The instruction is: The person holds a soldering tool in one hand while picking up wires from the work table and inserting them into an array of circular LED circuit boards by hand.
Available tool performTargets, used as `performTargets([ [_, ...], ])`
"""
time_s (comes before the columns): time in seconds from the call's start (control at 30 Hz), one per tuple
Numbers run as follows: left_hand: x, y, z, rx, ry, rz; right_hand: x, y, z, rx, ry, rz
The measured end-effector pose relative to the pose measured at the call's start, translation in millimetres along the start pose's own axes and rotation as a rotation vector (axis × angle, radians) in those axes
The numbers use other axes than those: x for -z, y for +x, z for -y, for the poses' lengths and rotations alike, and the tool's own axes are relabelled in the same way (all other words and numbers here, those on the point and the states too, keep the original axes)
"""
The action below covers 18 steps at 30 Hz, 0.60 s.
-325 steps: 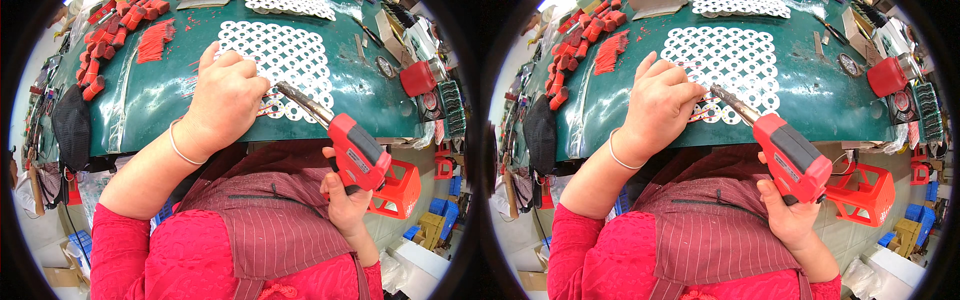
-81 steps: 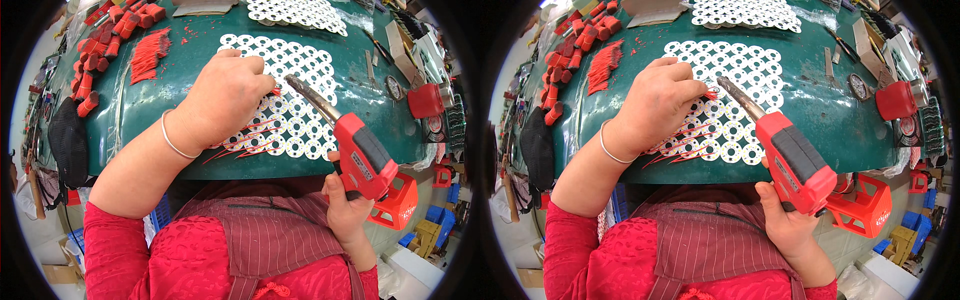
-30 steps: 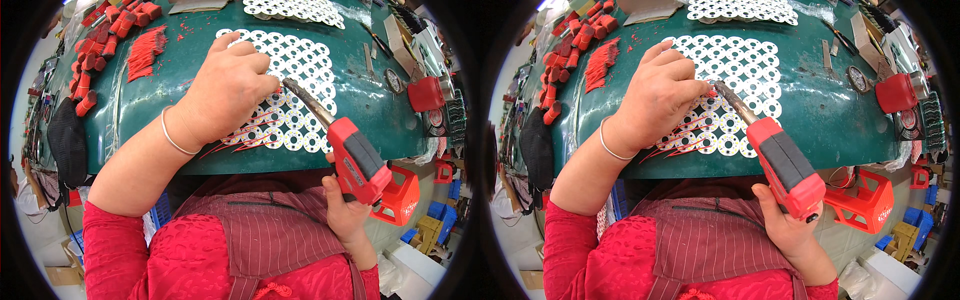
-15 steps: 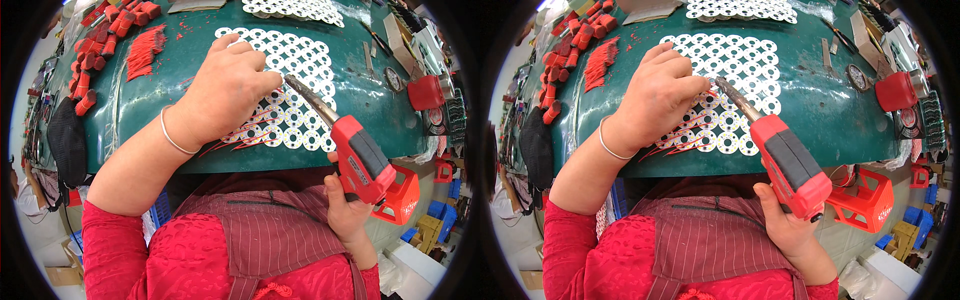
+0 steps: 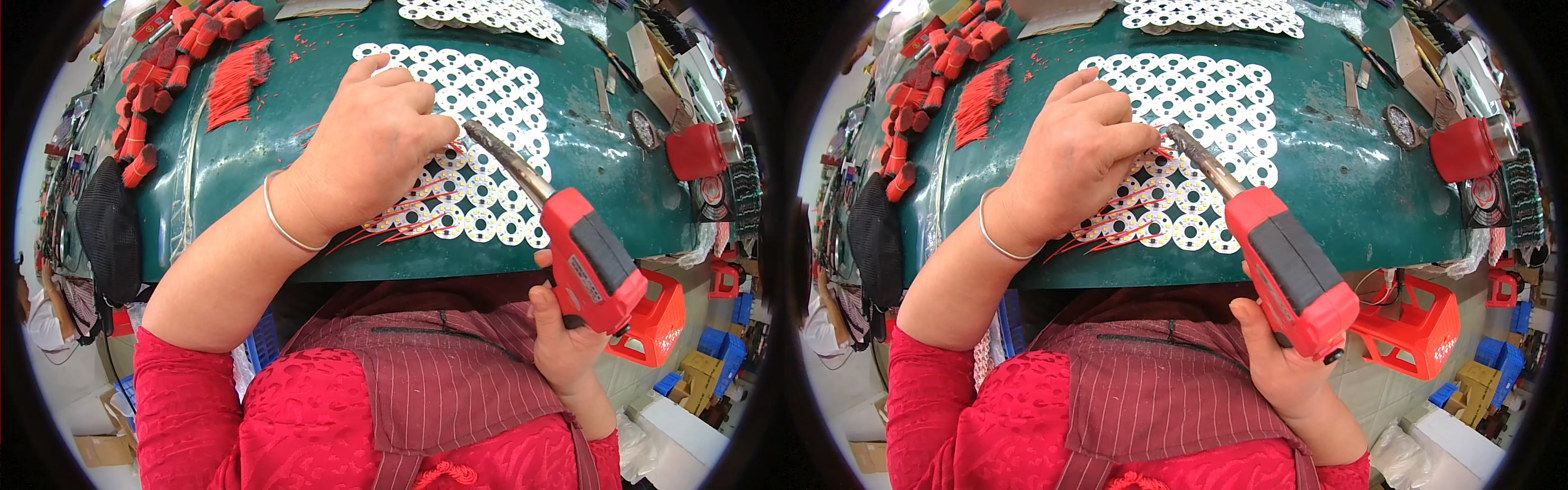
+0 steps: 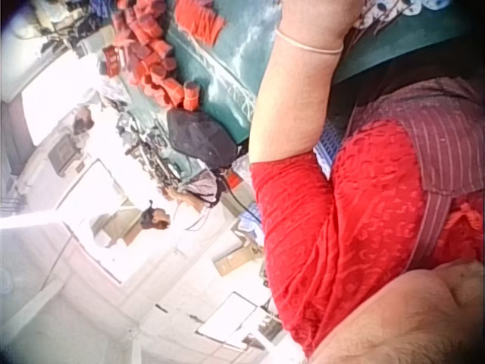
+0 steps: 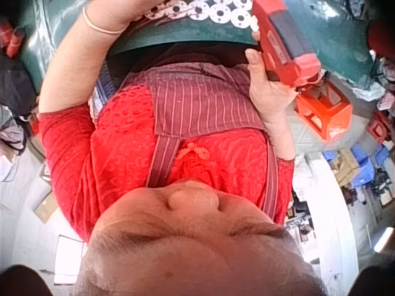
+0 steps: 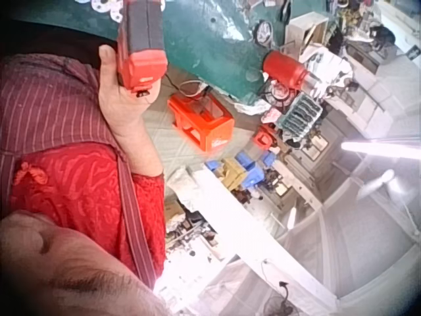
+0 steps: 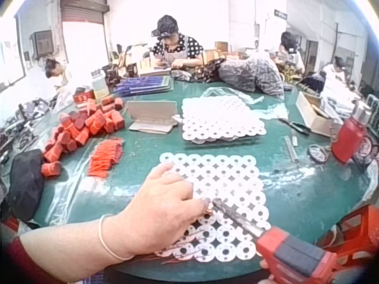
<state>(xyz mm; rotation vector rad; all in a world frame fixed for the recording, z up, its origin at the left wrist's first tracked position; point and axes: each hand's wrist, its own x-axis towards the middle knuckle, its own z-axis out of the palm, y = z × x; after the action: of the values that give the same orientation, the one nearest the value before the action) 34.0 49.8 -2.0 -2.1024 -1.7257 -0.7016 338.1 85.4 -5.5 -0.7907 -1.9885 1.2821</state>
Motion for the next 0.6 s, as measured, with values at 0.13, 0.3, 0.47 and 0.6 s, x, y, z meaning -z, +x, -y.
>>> performTargets([
  [0.13, 0.0, -1.3, -0.4, 0.001, 0.000, -0.002, -3.2, 1.0, 1.9, -0.014, 0.050, -0.011],
  [0.3, 0.2, -0.7, -0.3, -0.003, 0.021, -0.006, -3.8, -1.2, -0.3, -0.011, 0.025, -0.038],
  [0.47, -0.7, -1.2, 0.3, 0.008, 0.002, -0.034, 2.8, -2.1, -2.4, -0.016, -0.047, 0.037],
  [0.6, -0.4, -0.8, -0.8, 0.013, -0.007, -0.042, 0.0, -1.4, -2.3, 0.002, -0.045, 0.008],
])
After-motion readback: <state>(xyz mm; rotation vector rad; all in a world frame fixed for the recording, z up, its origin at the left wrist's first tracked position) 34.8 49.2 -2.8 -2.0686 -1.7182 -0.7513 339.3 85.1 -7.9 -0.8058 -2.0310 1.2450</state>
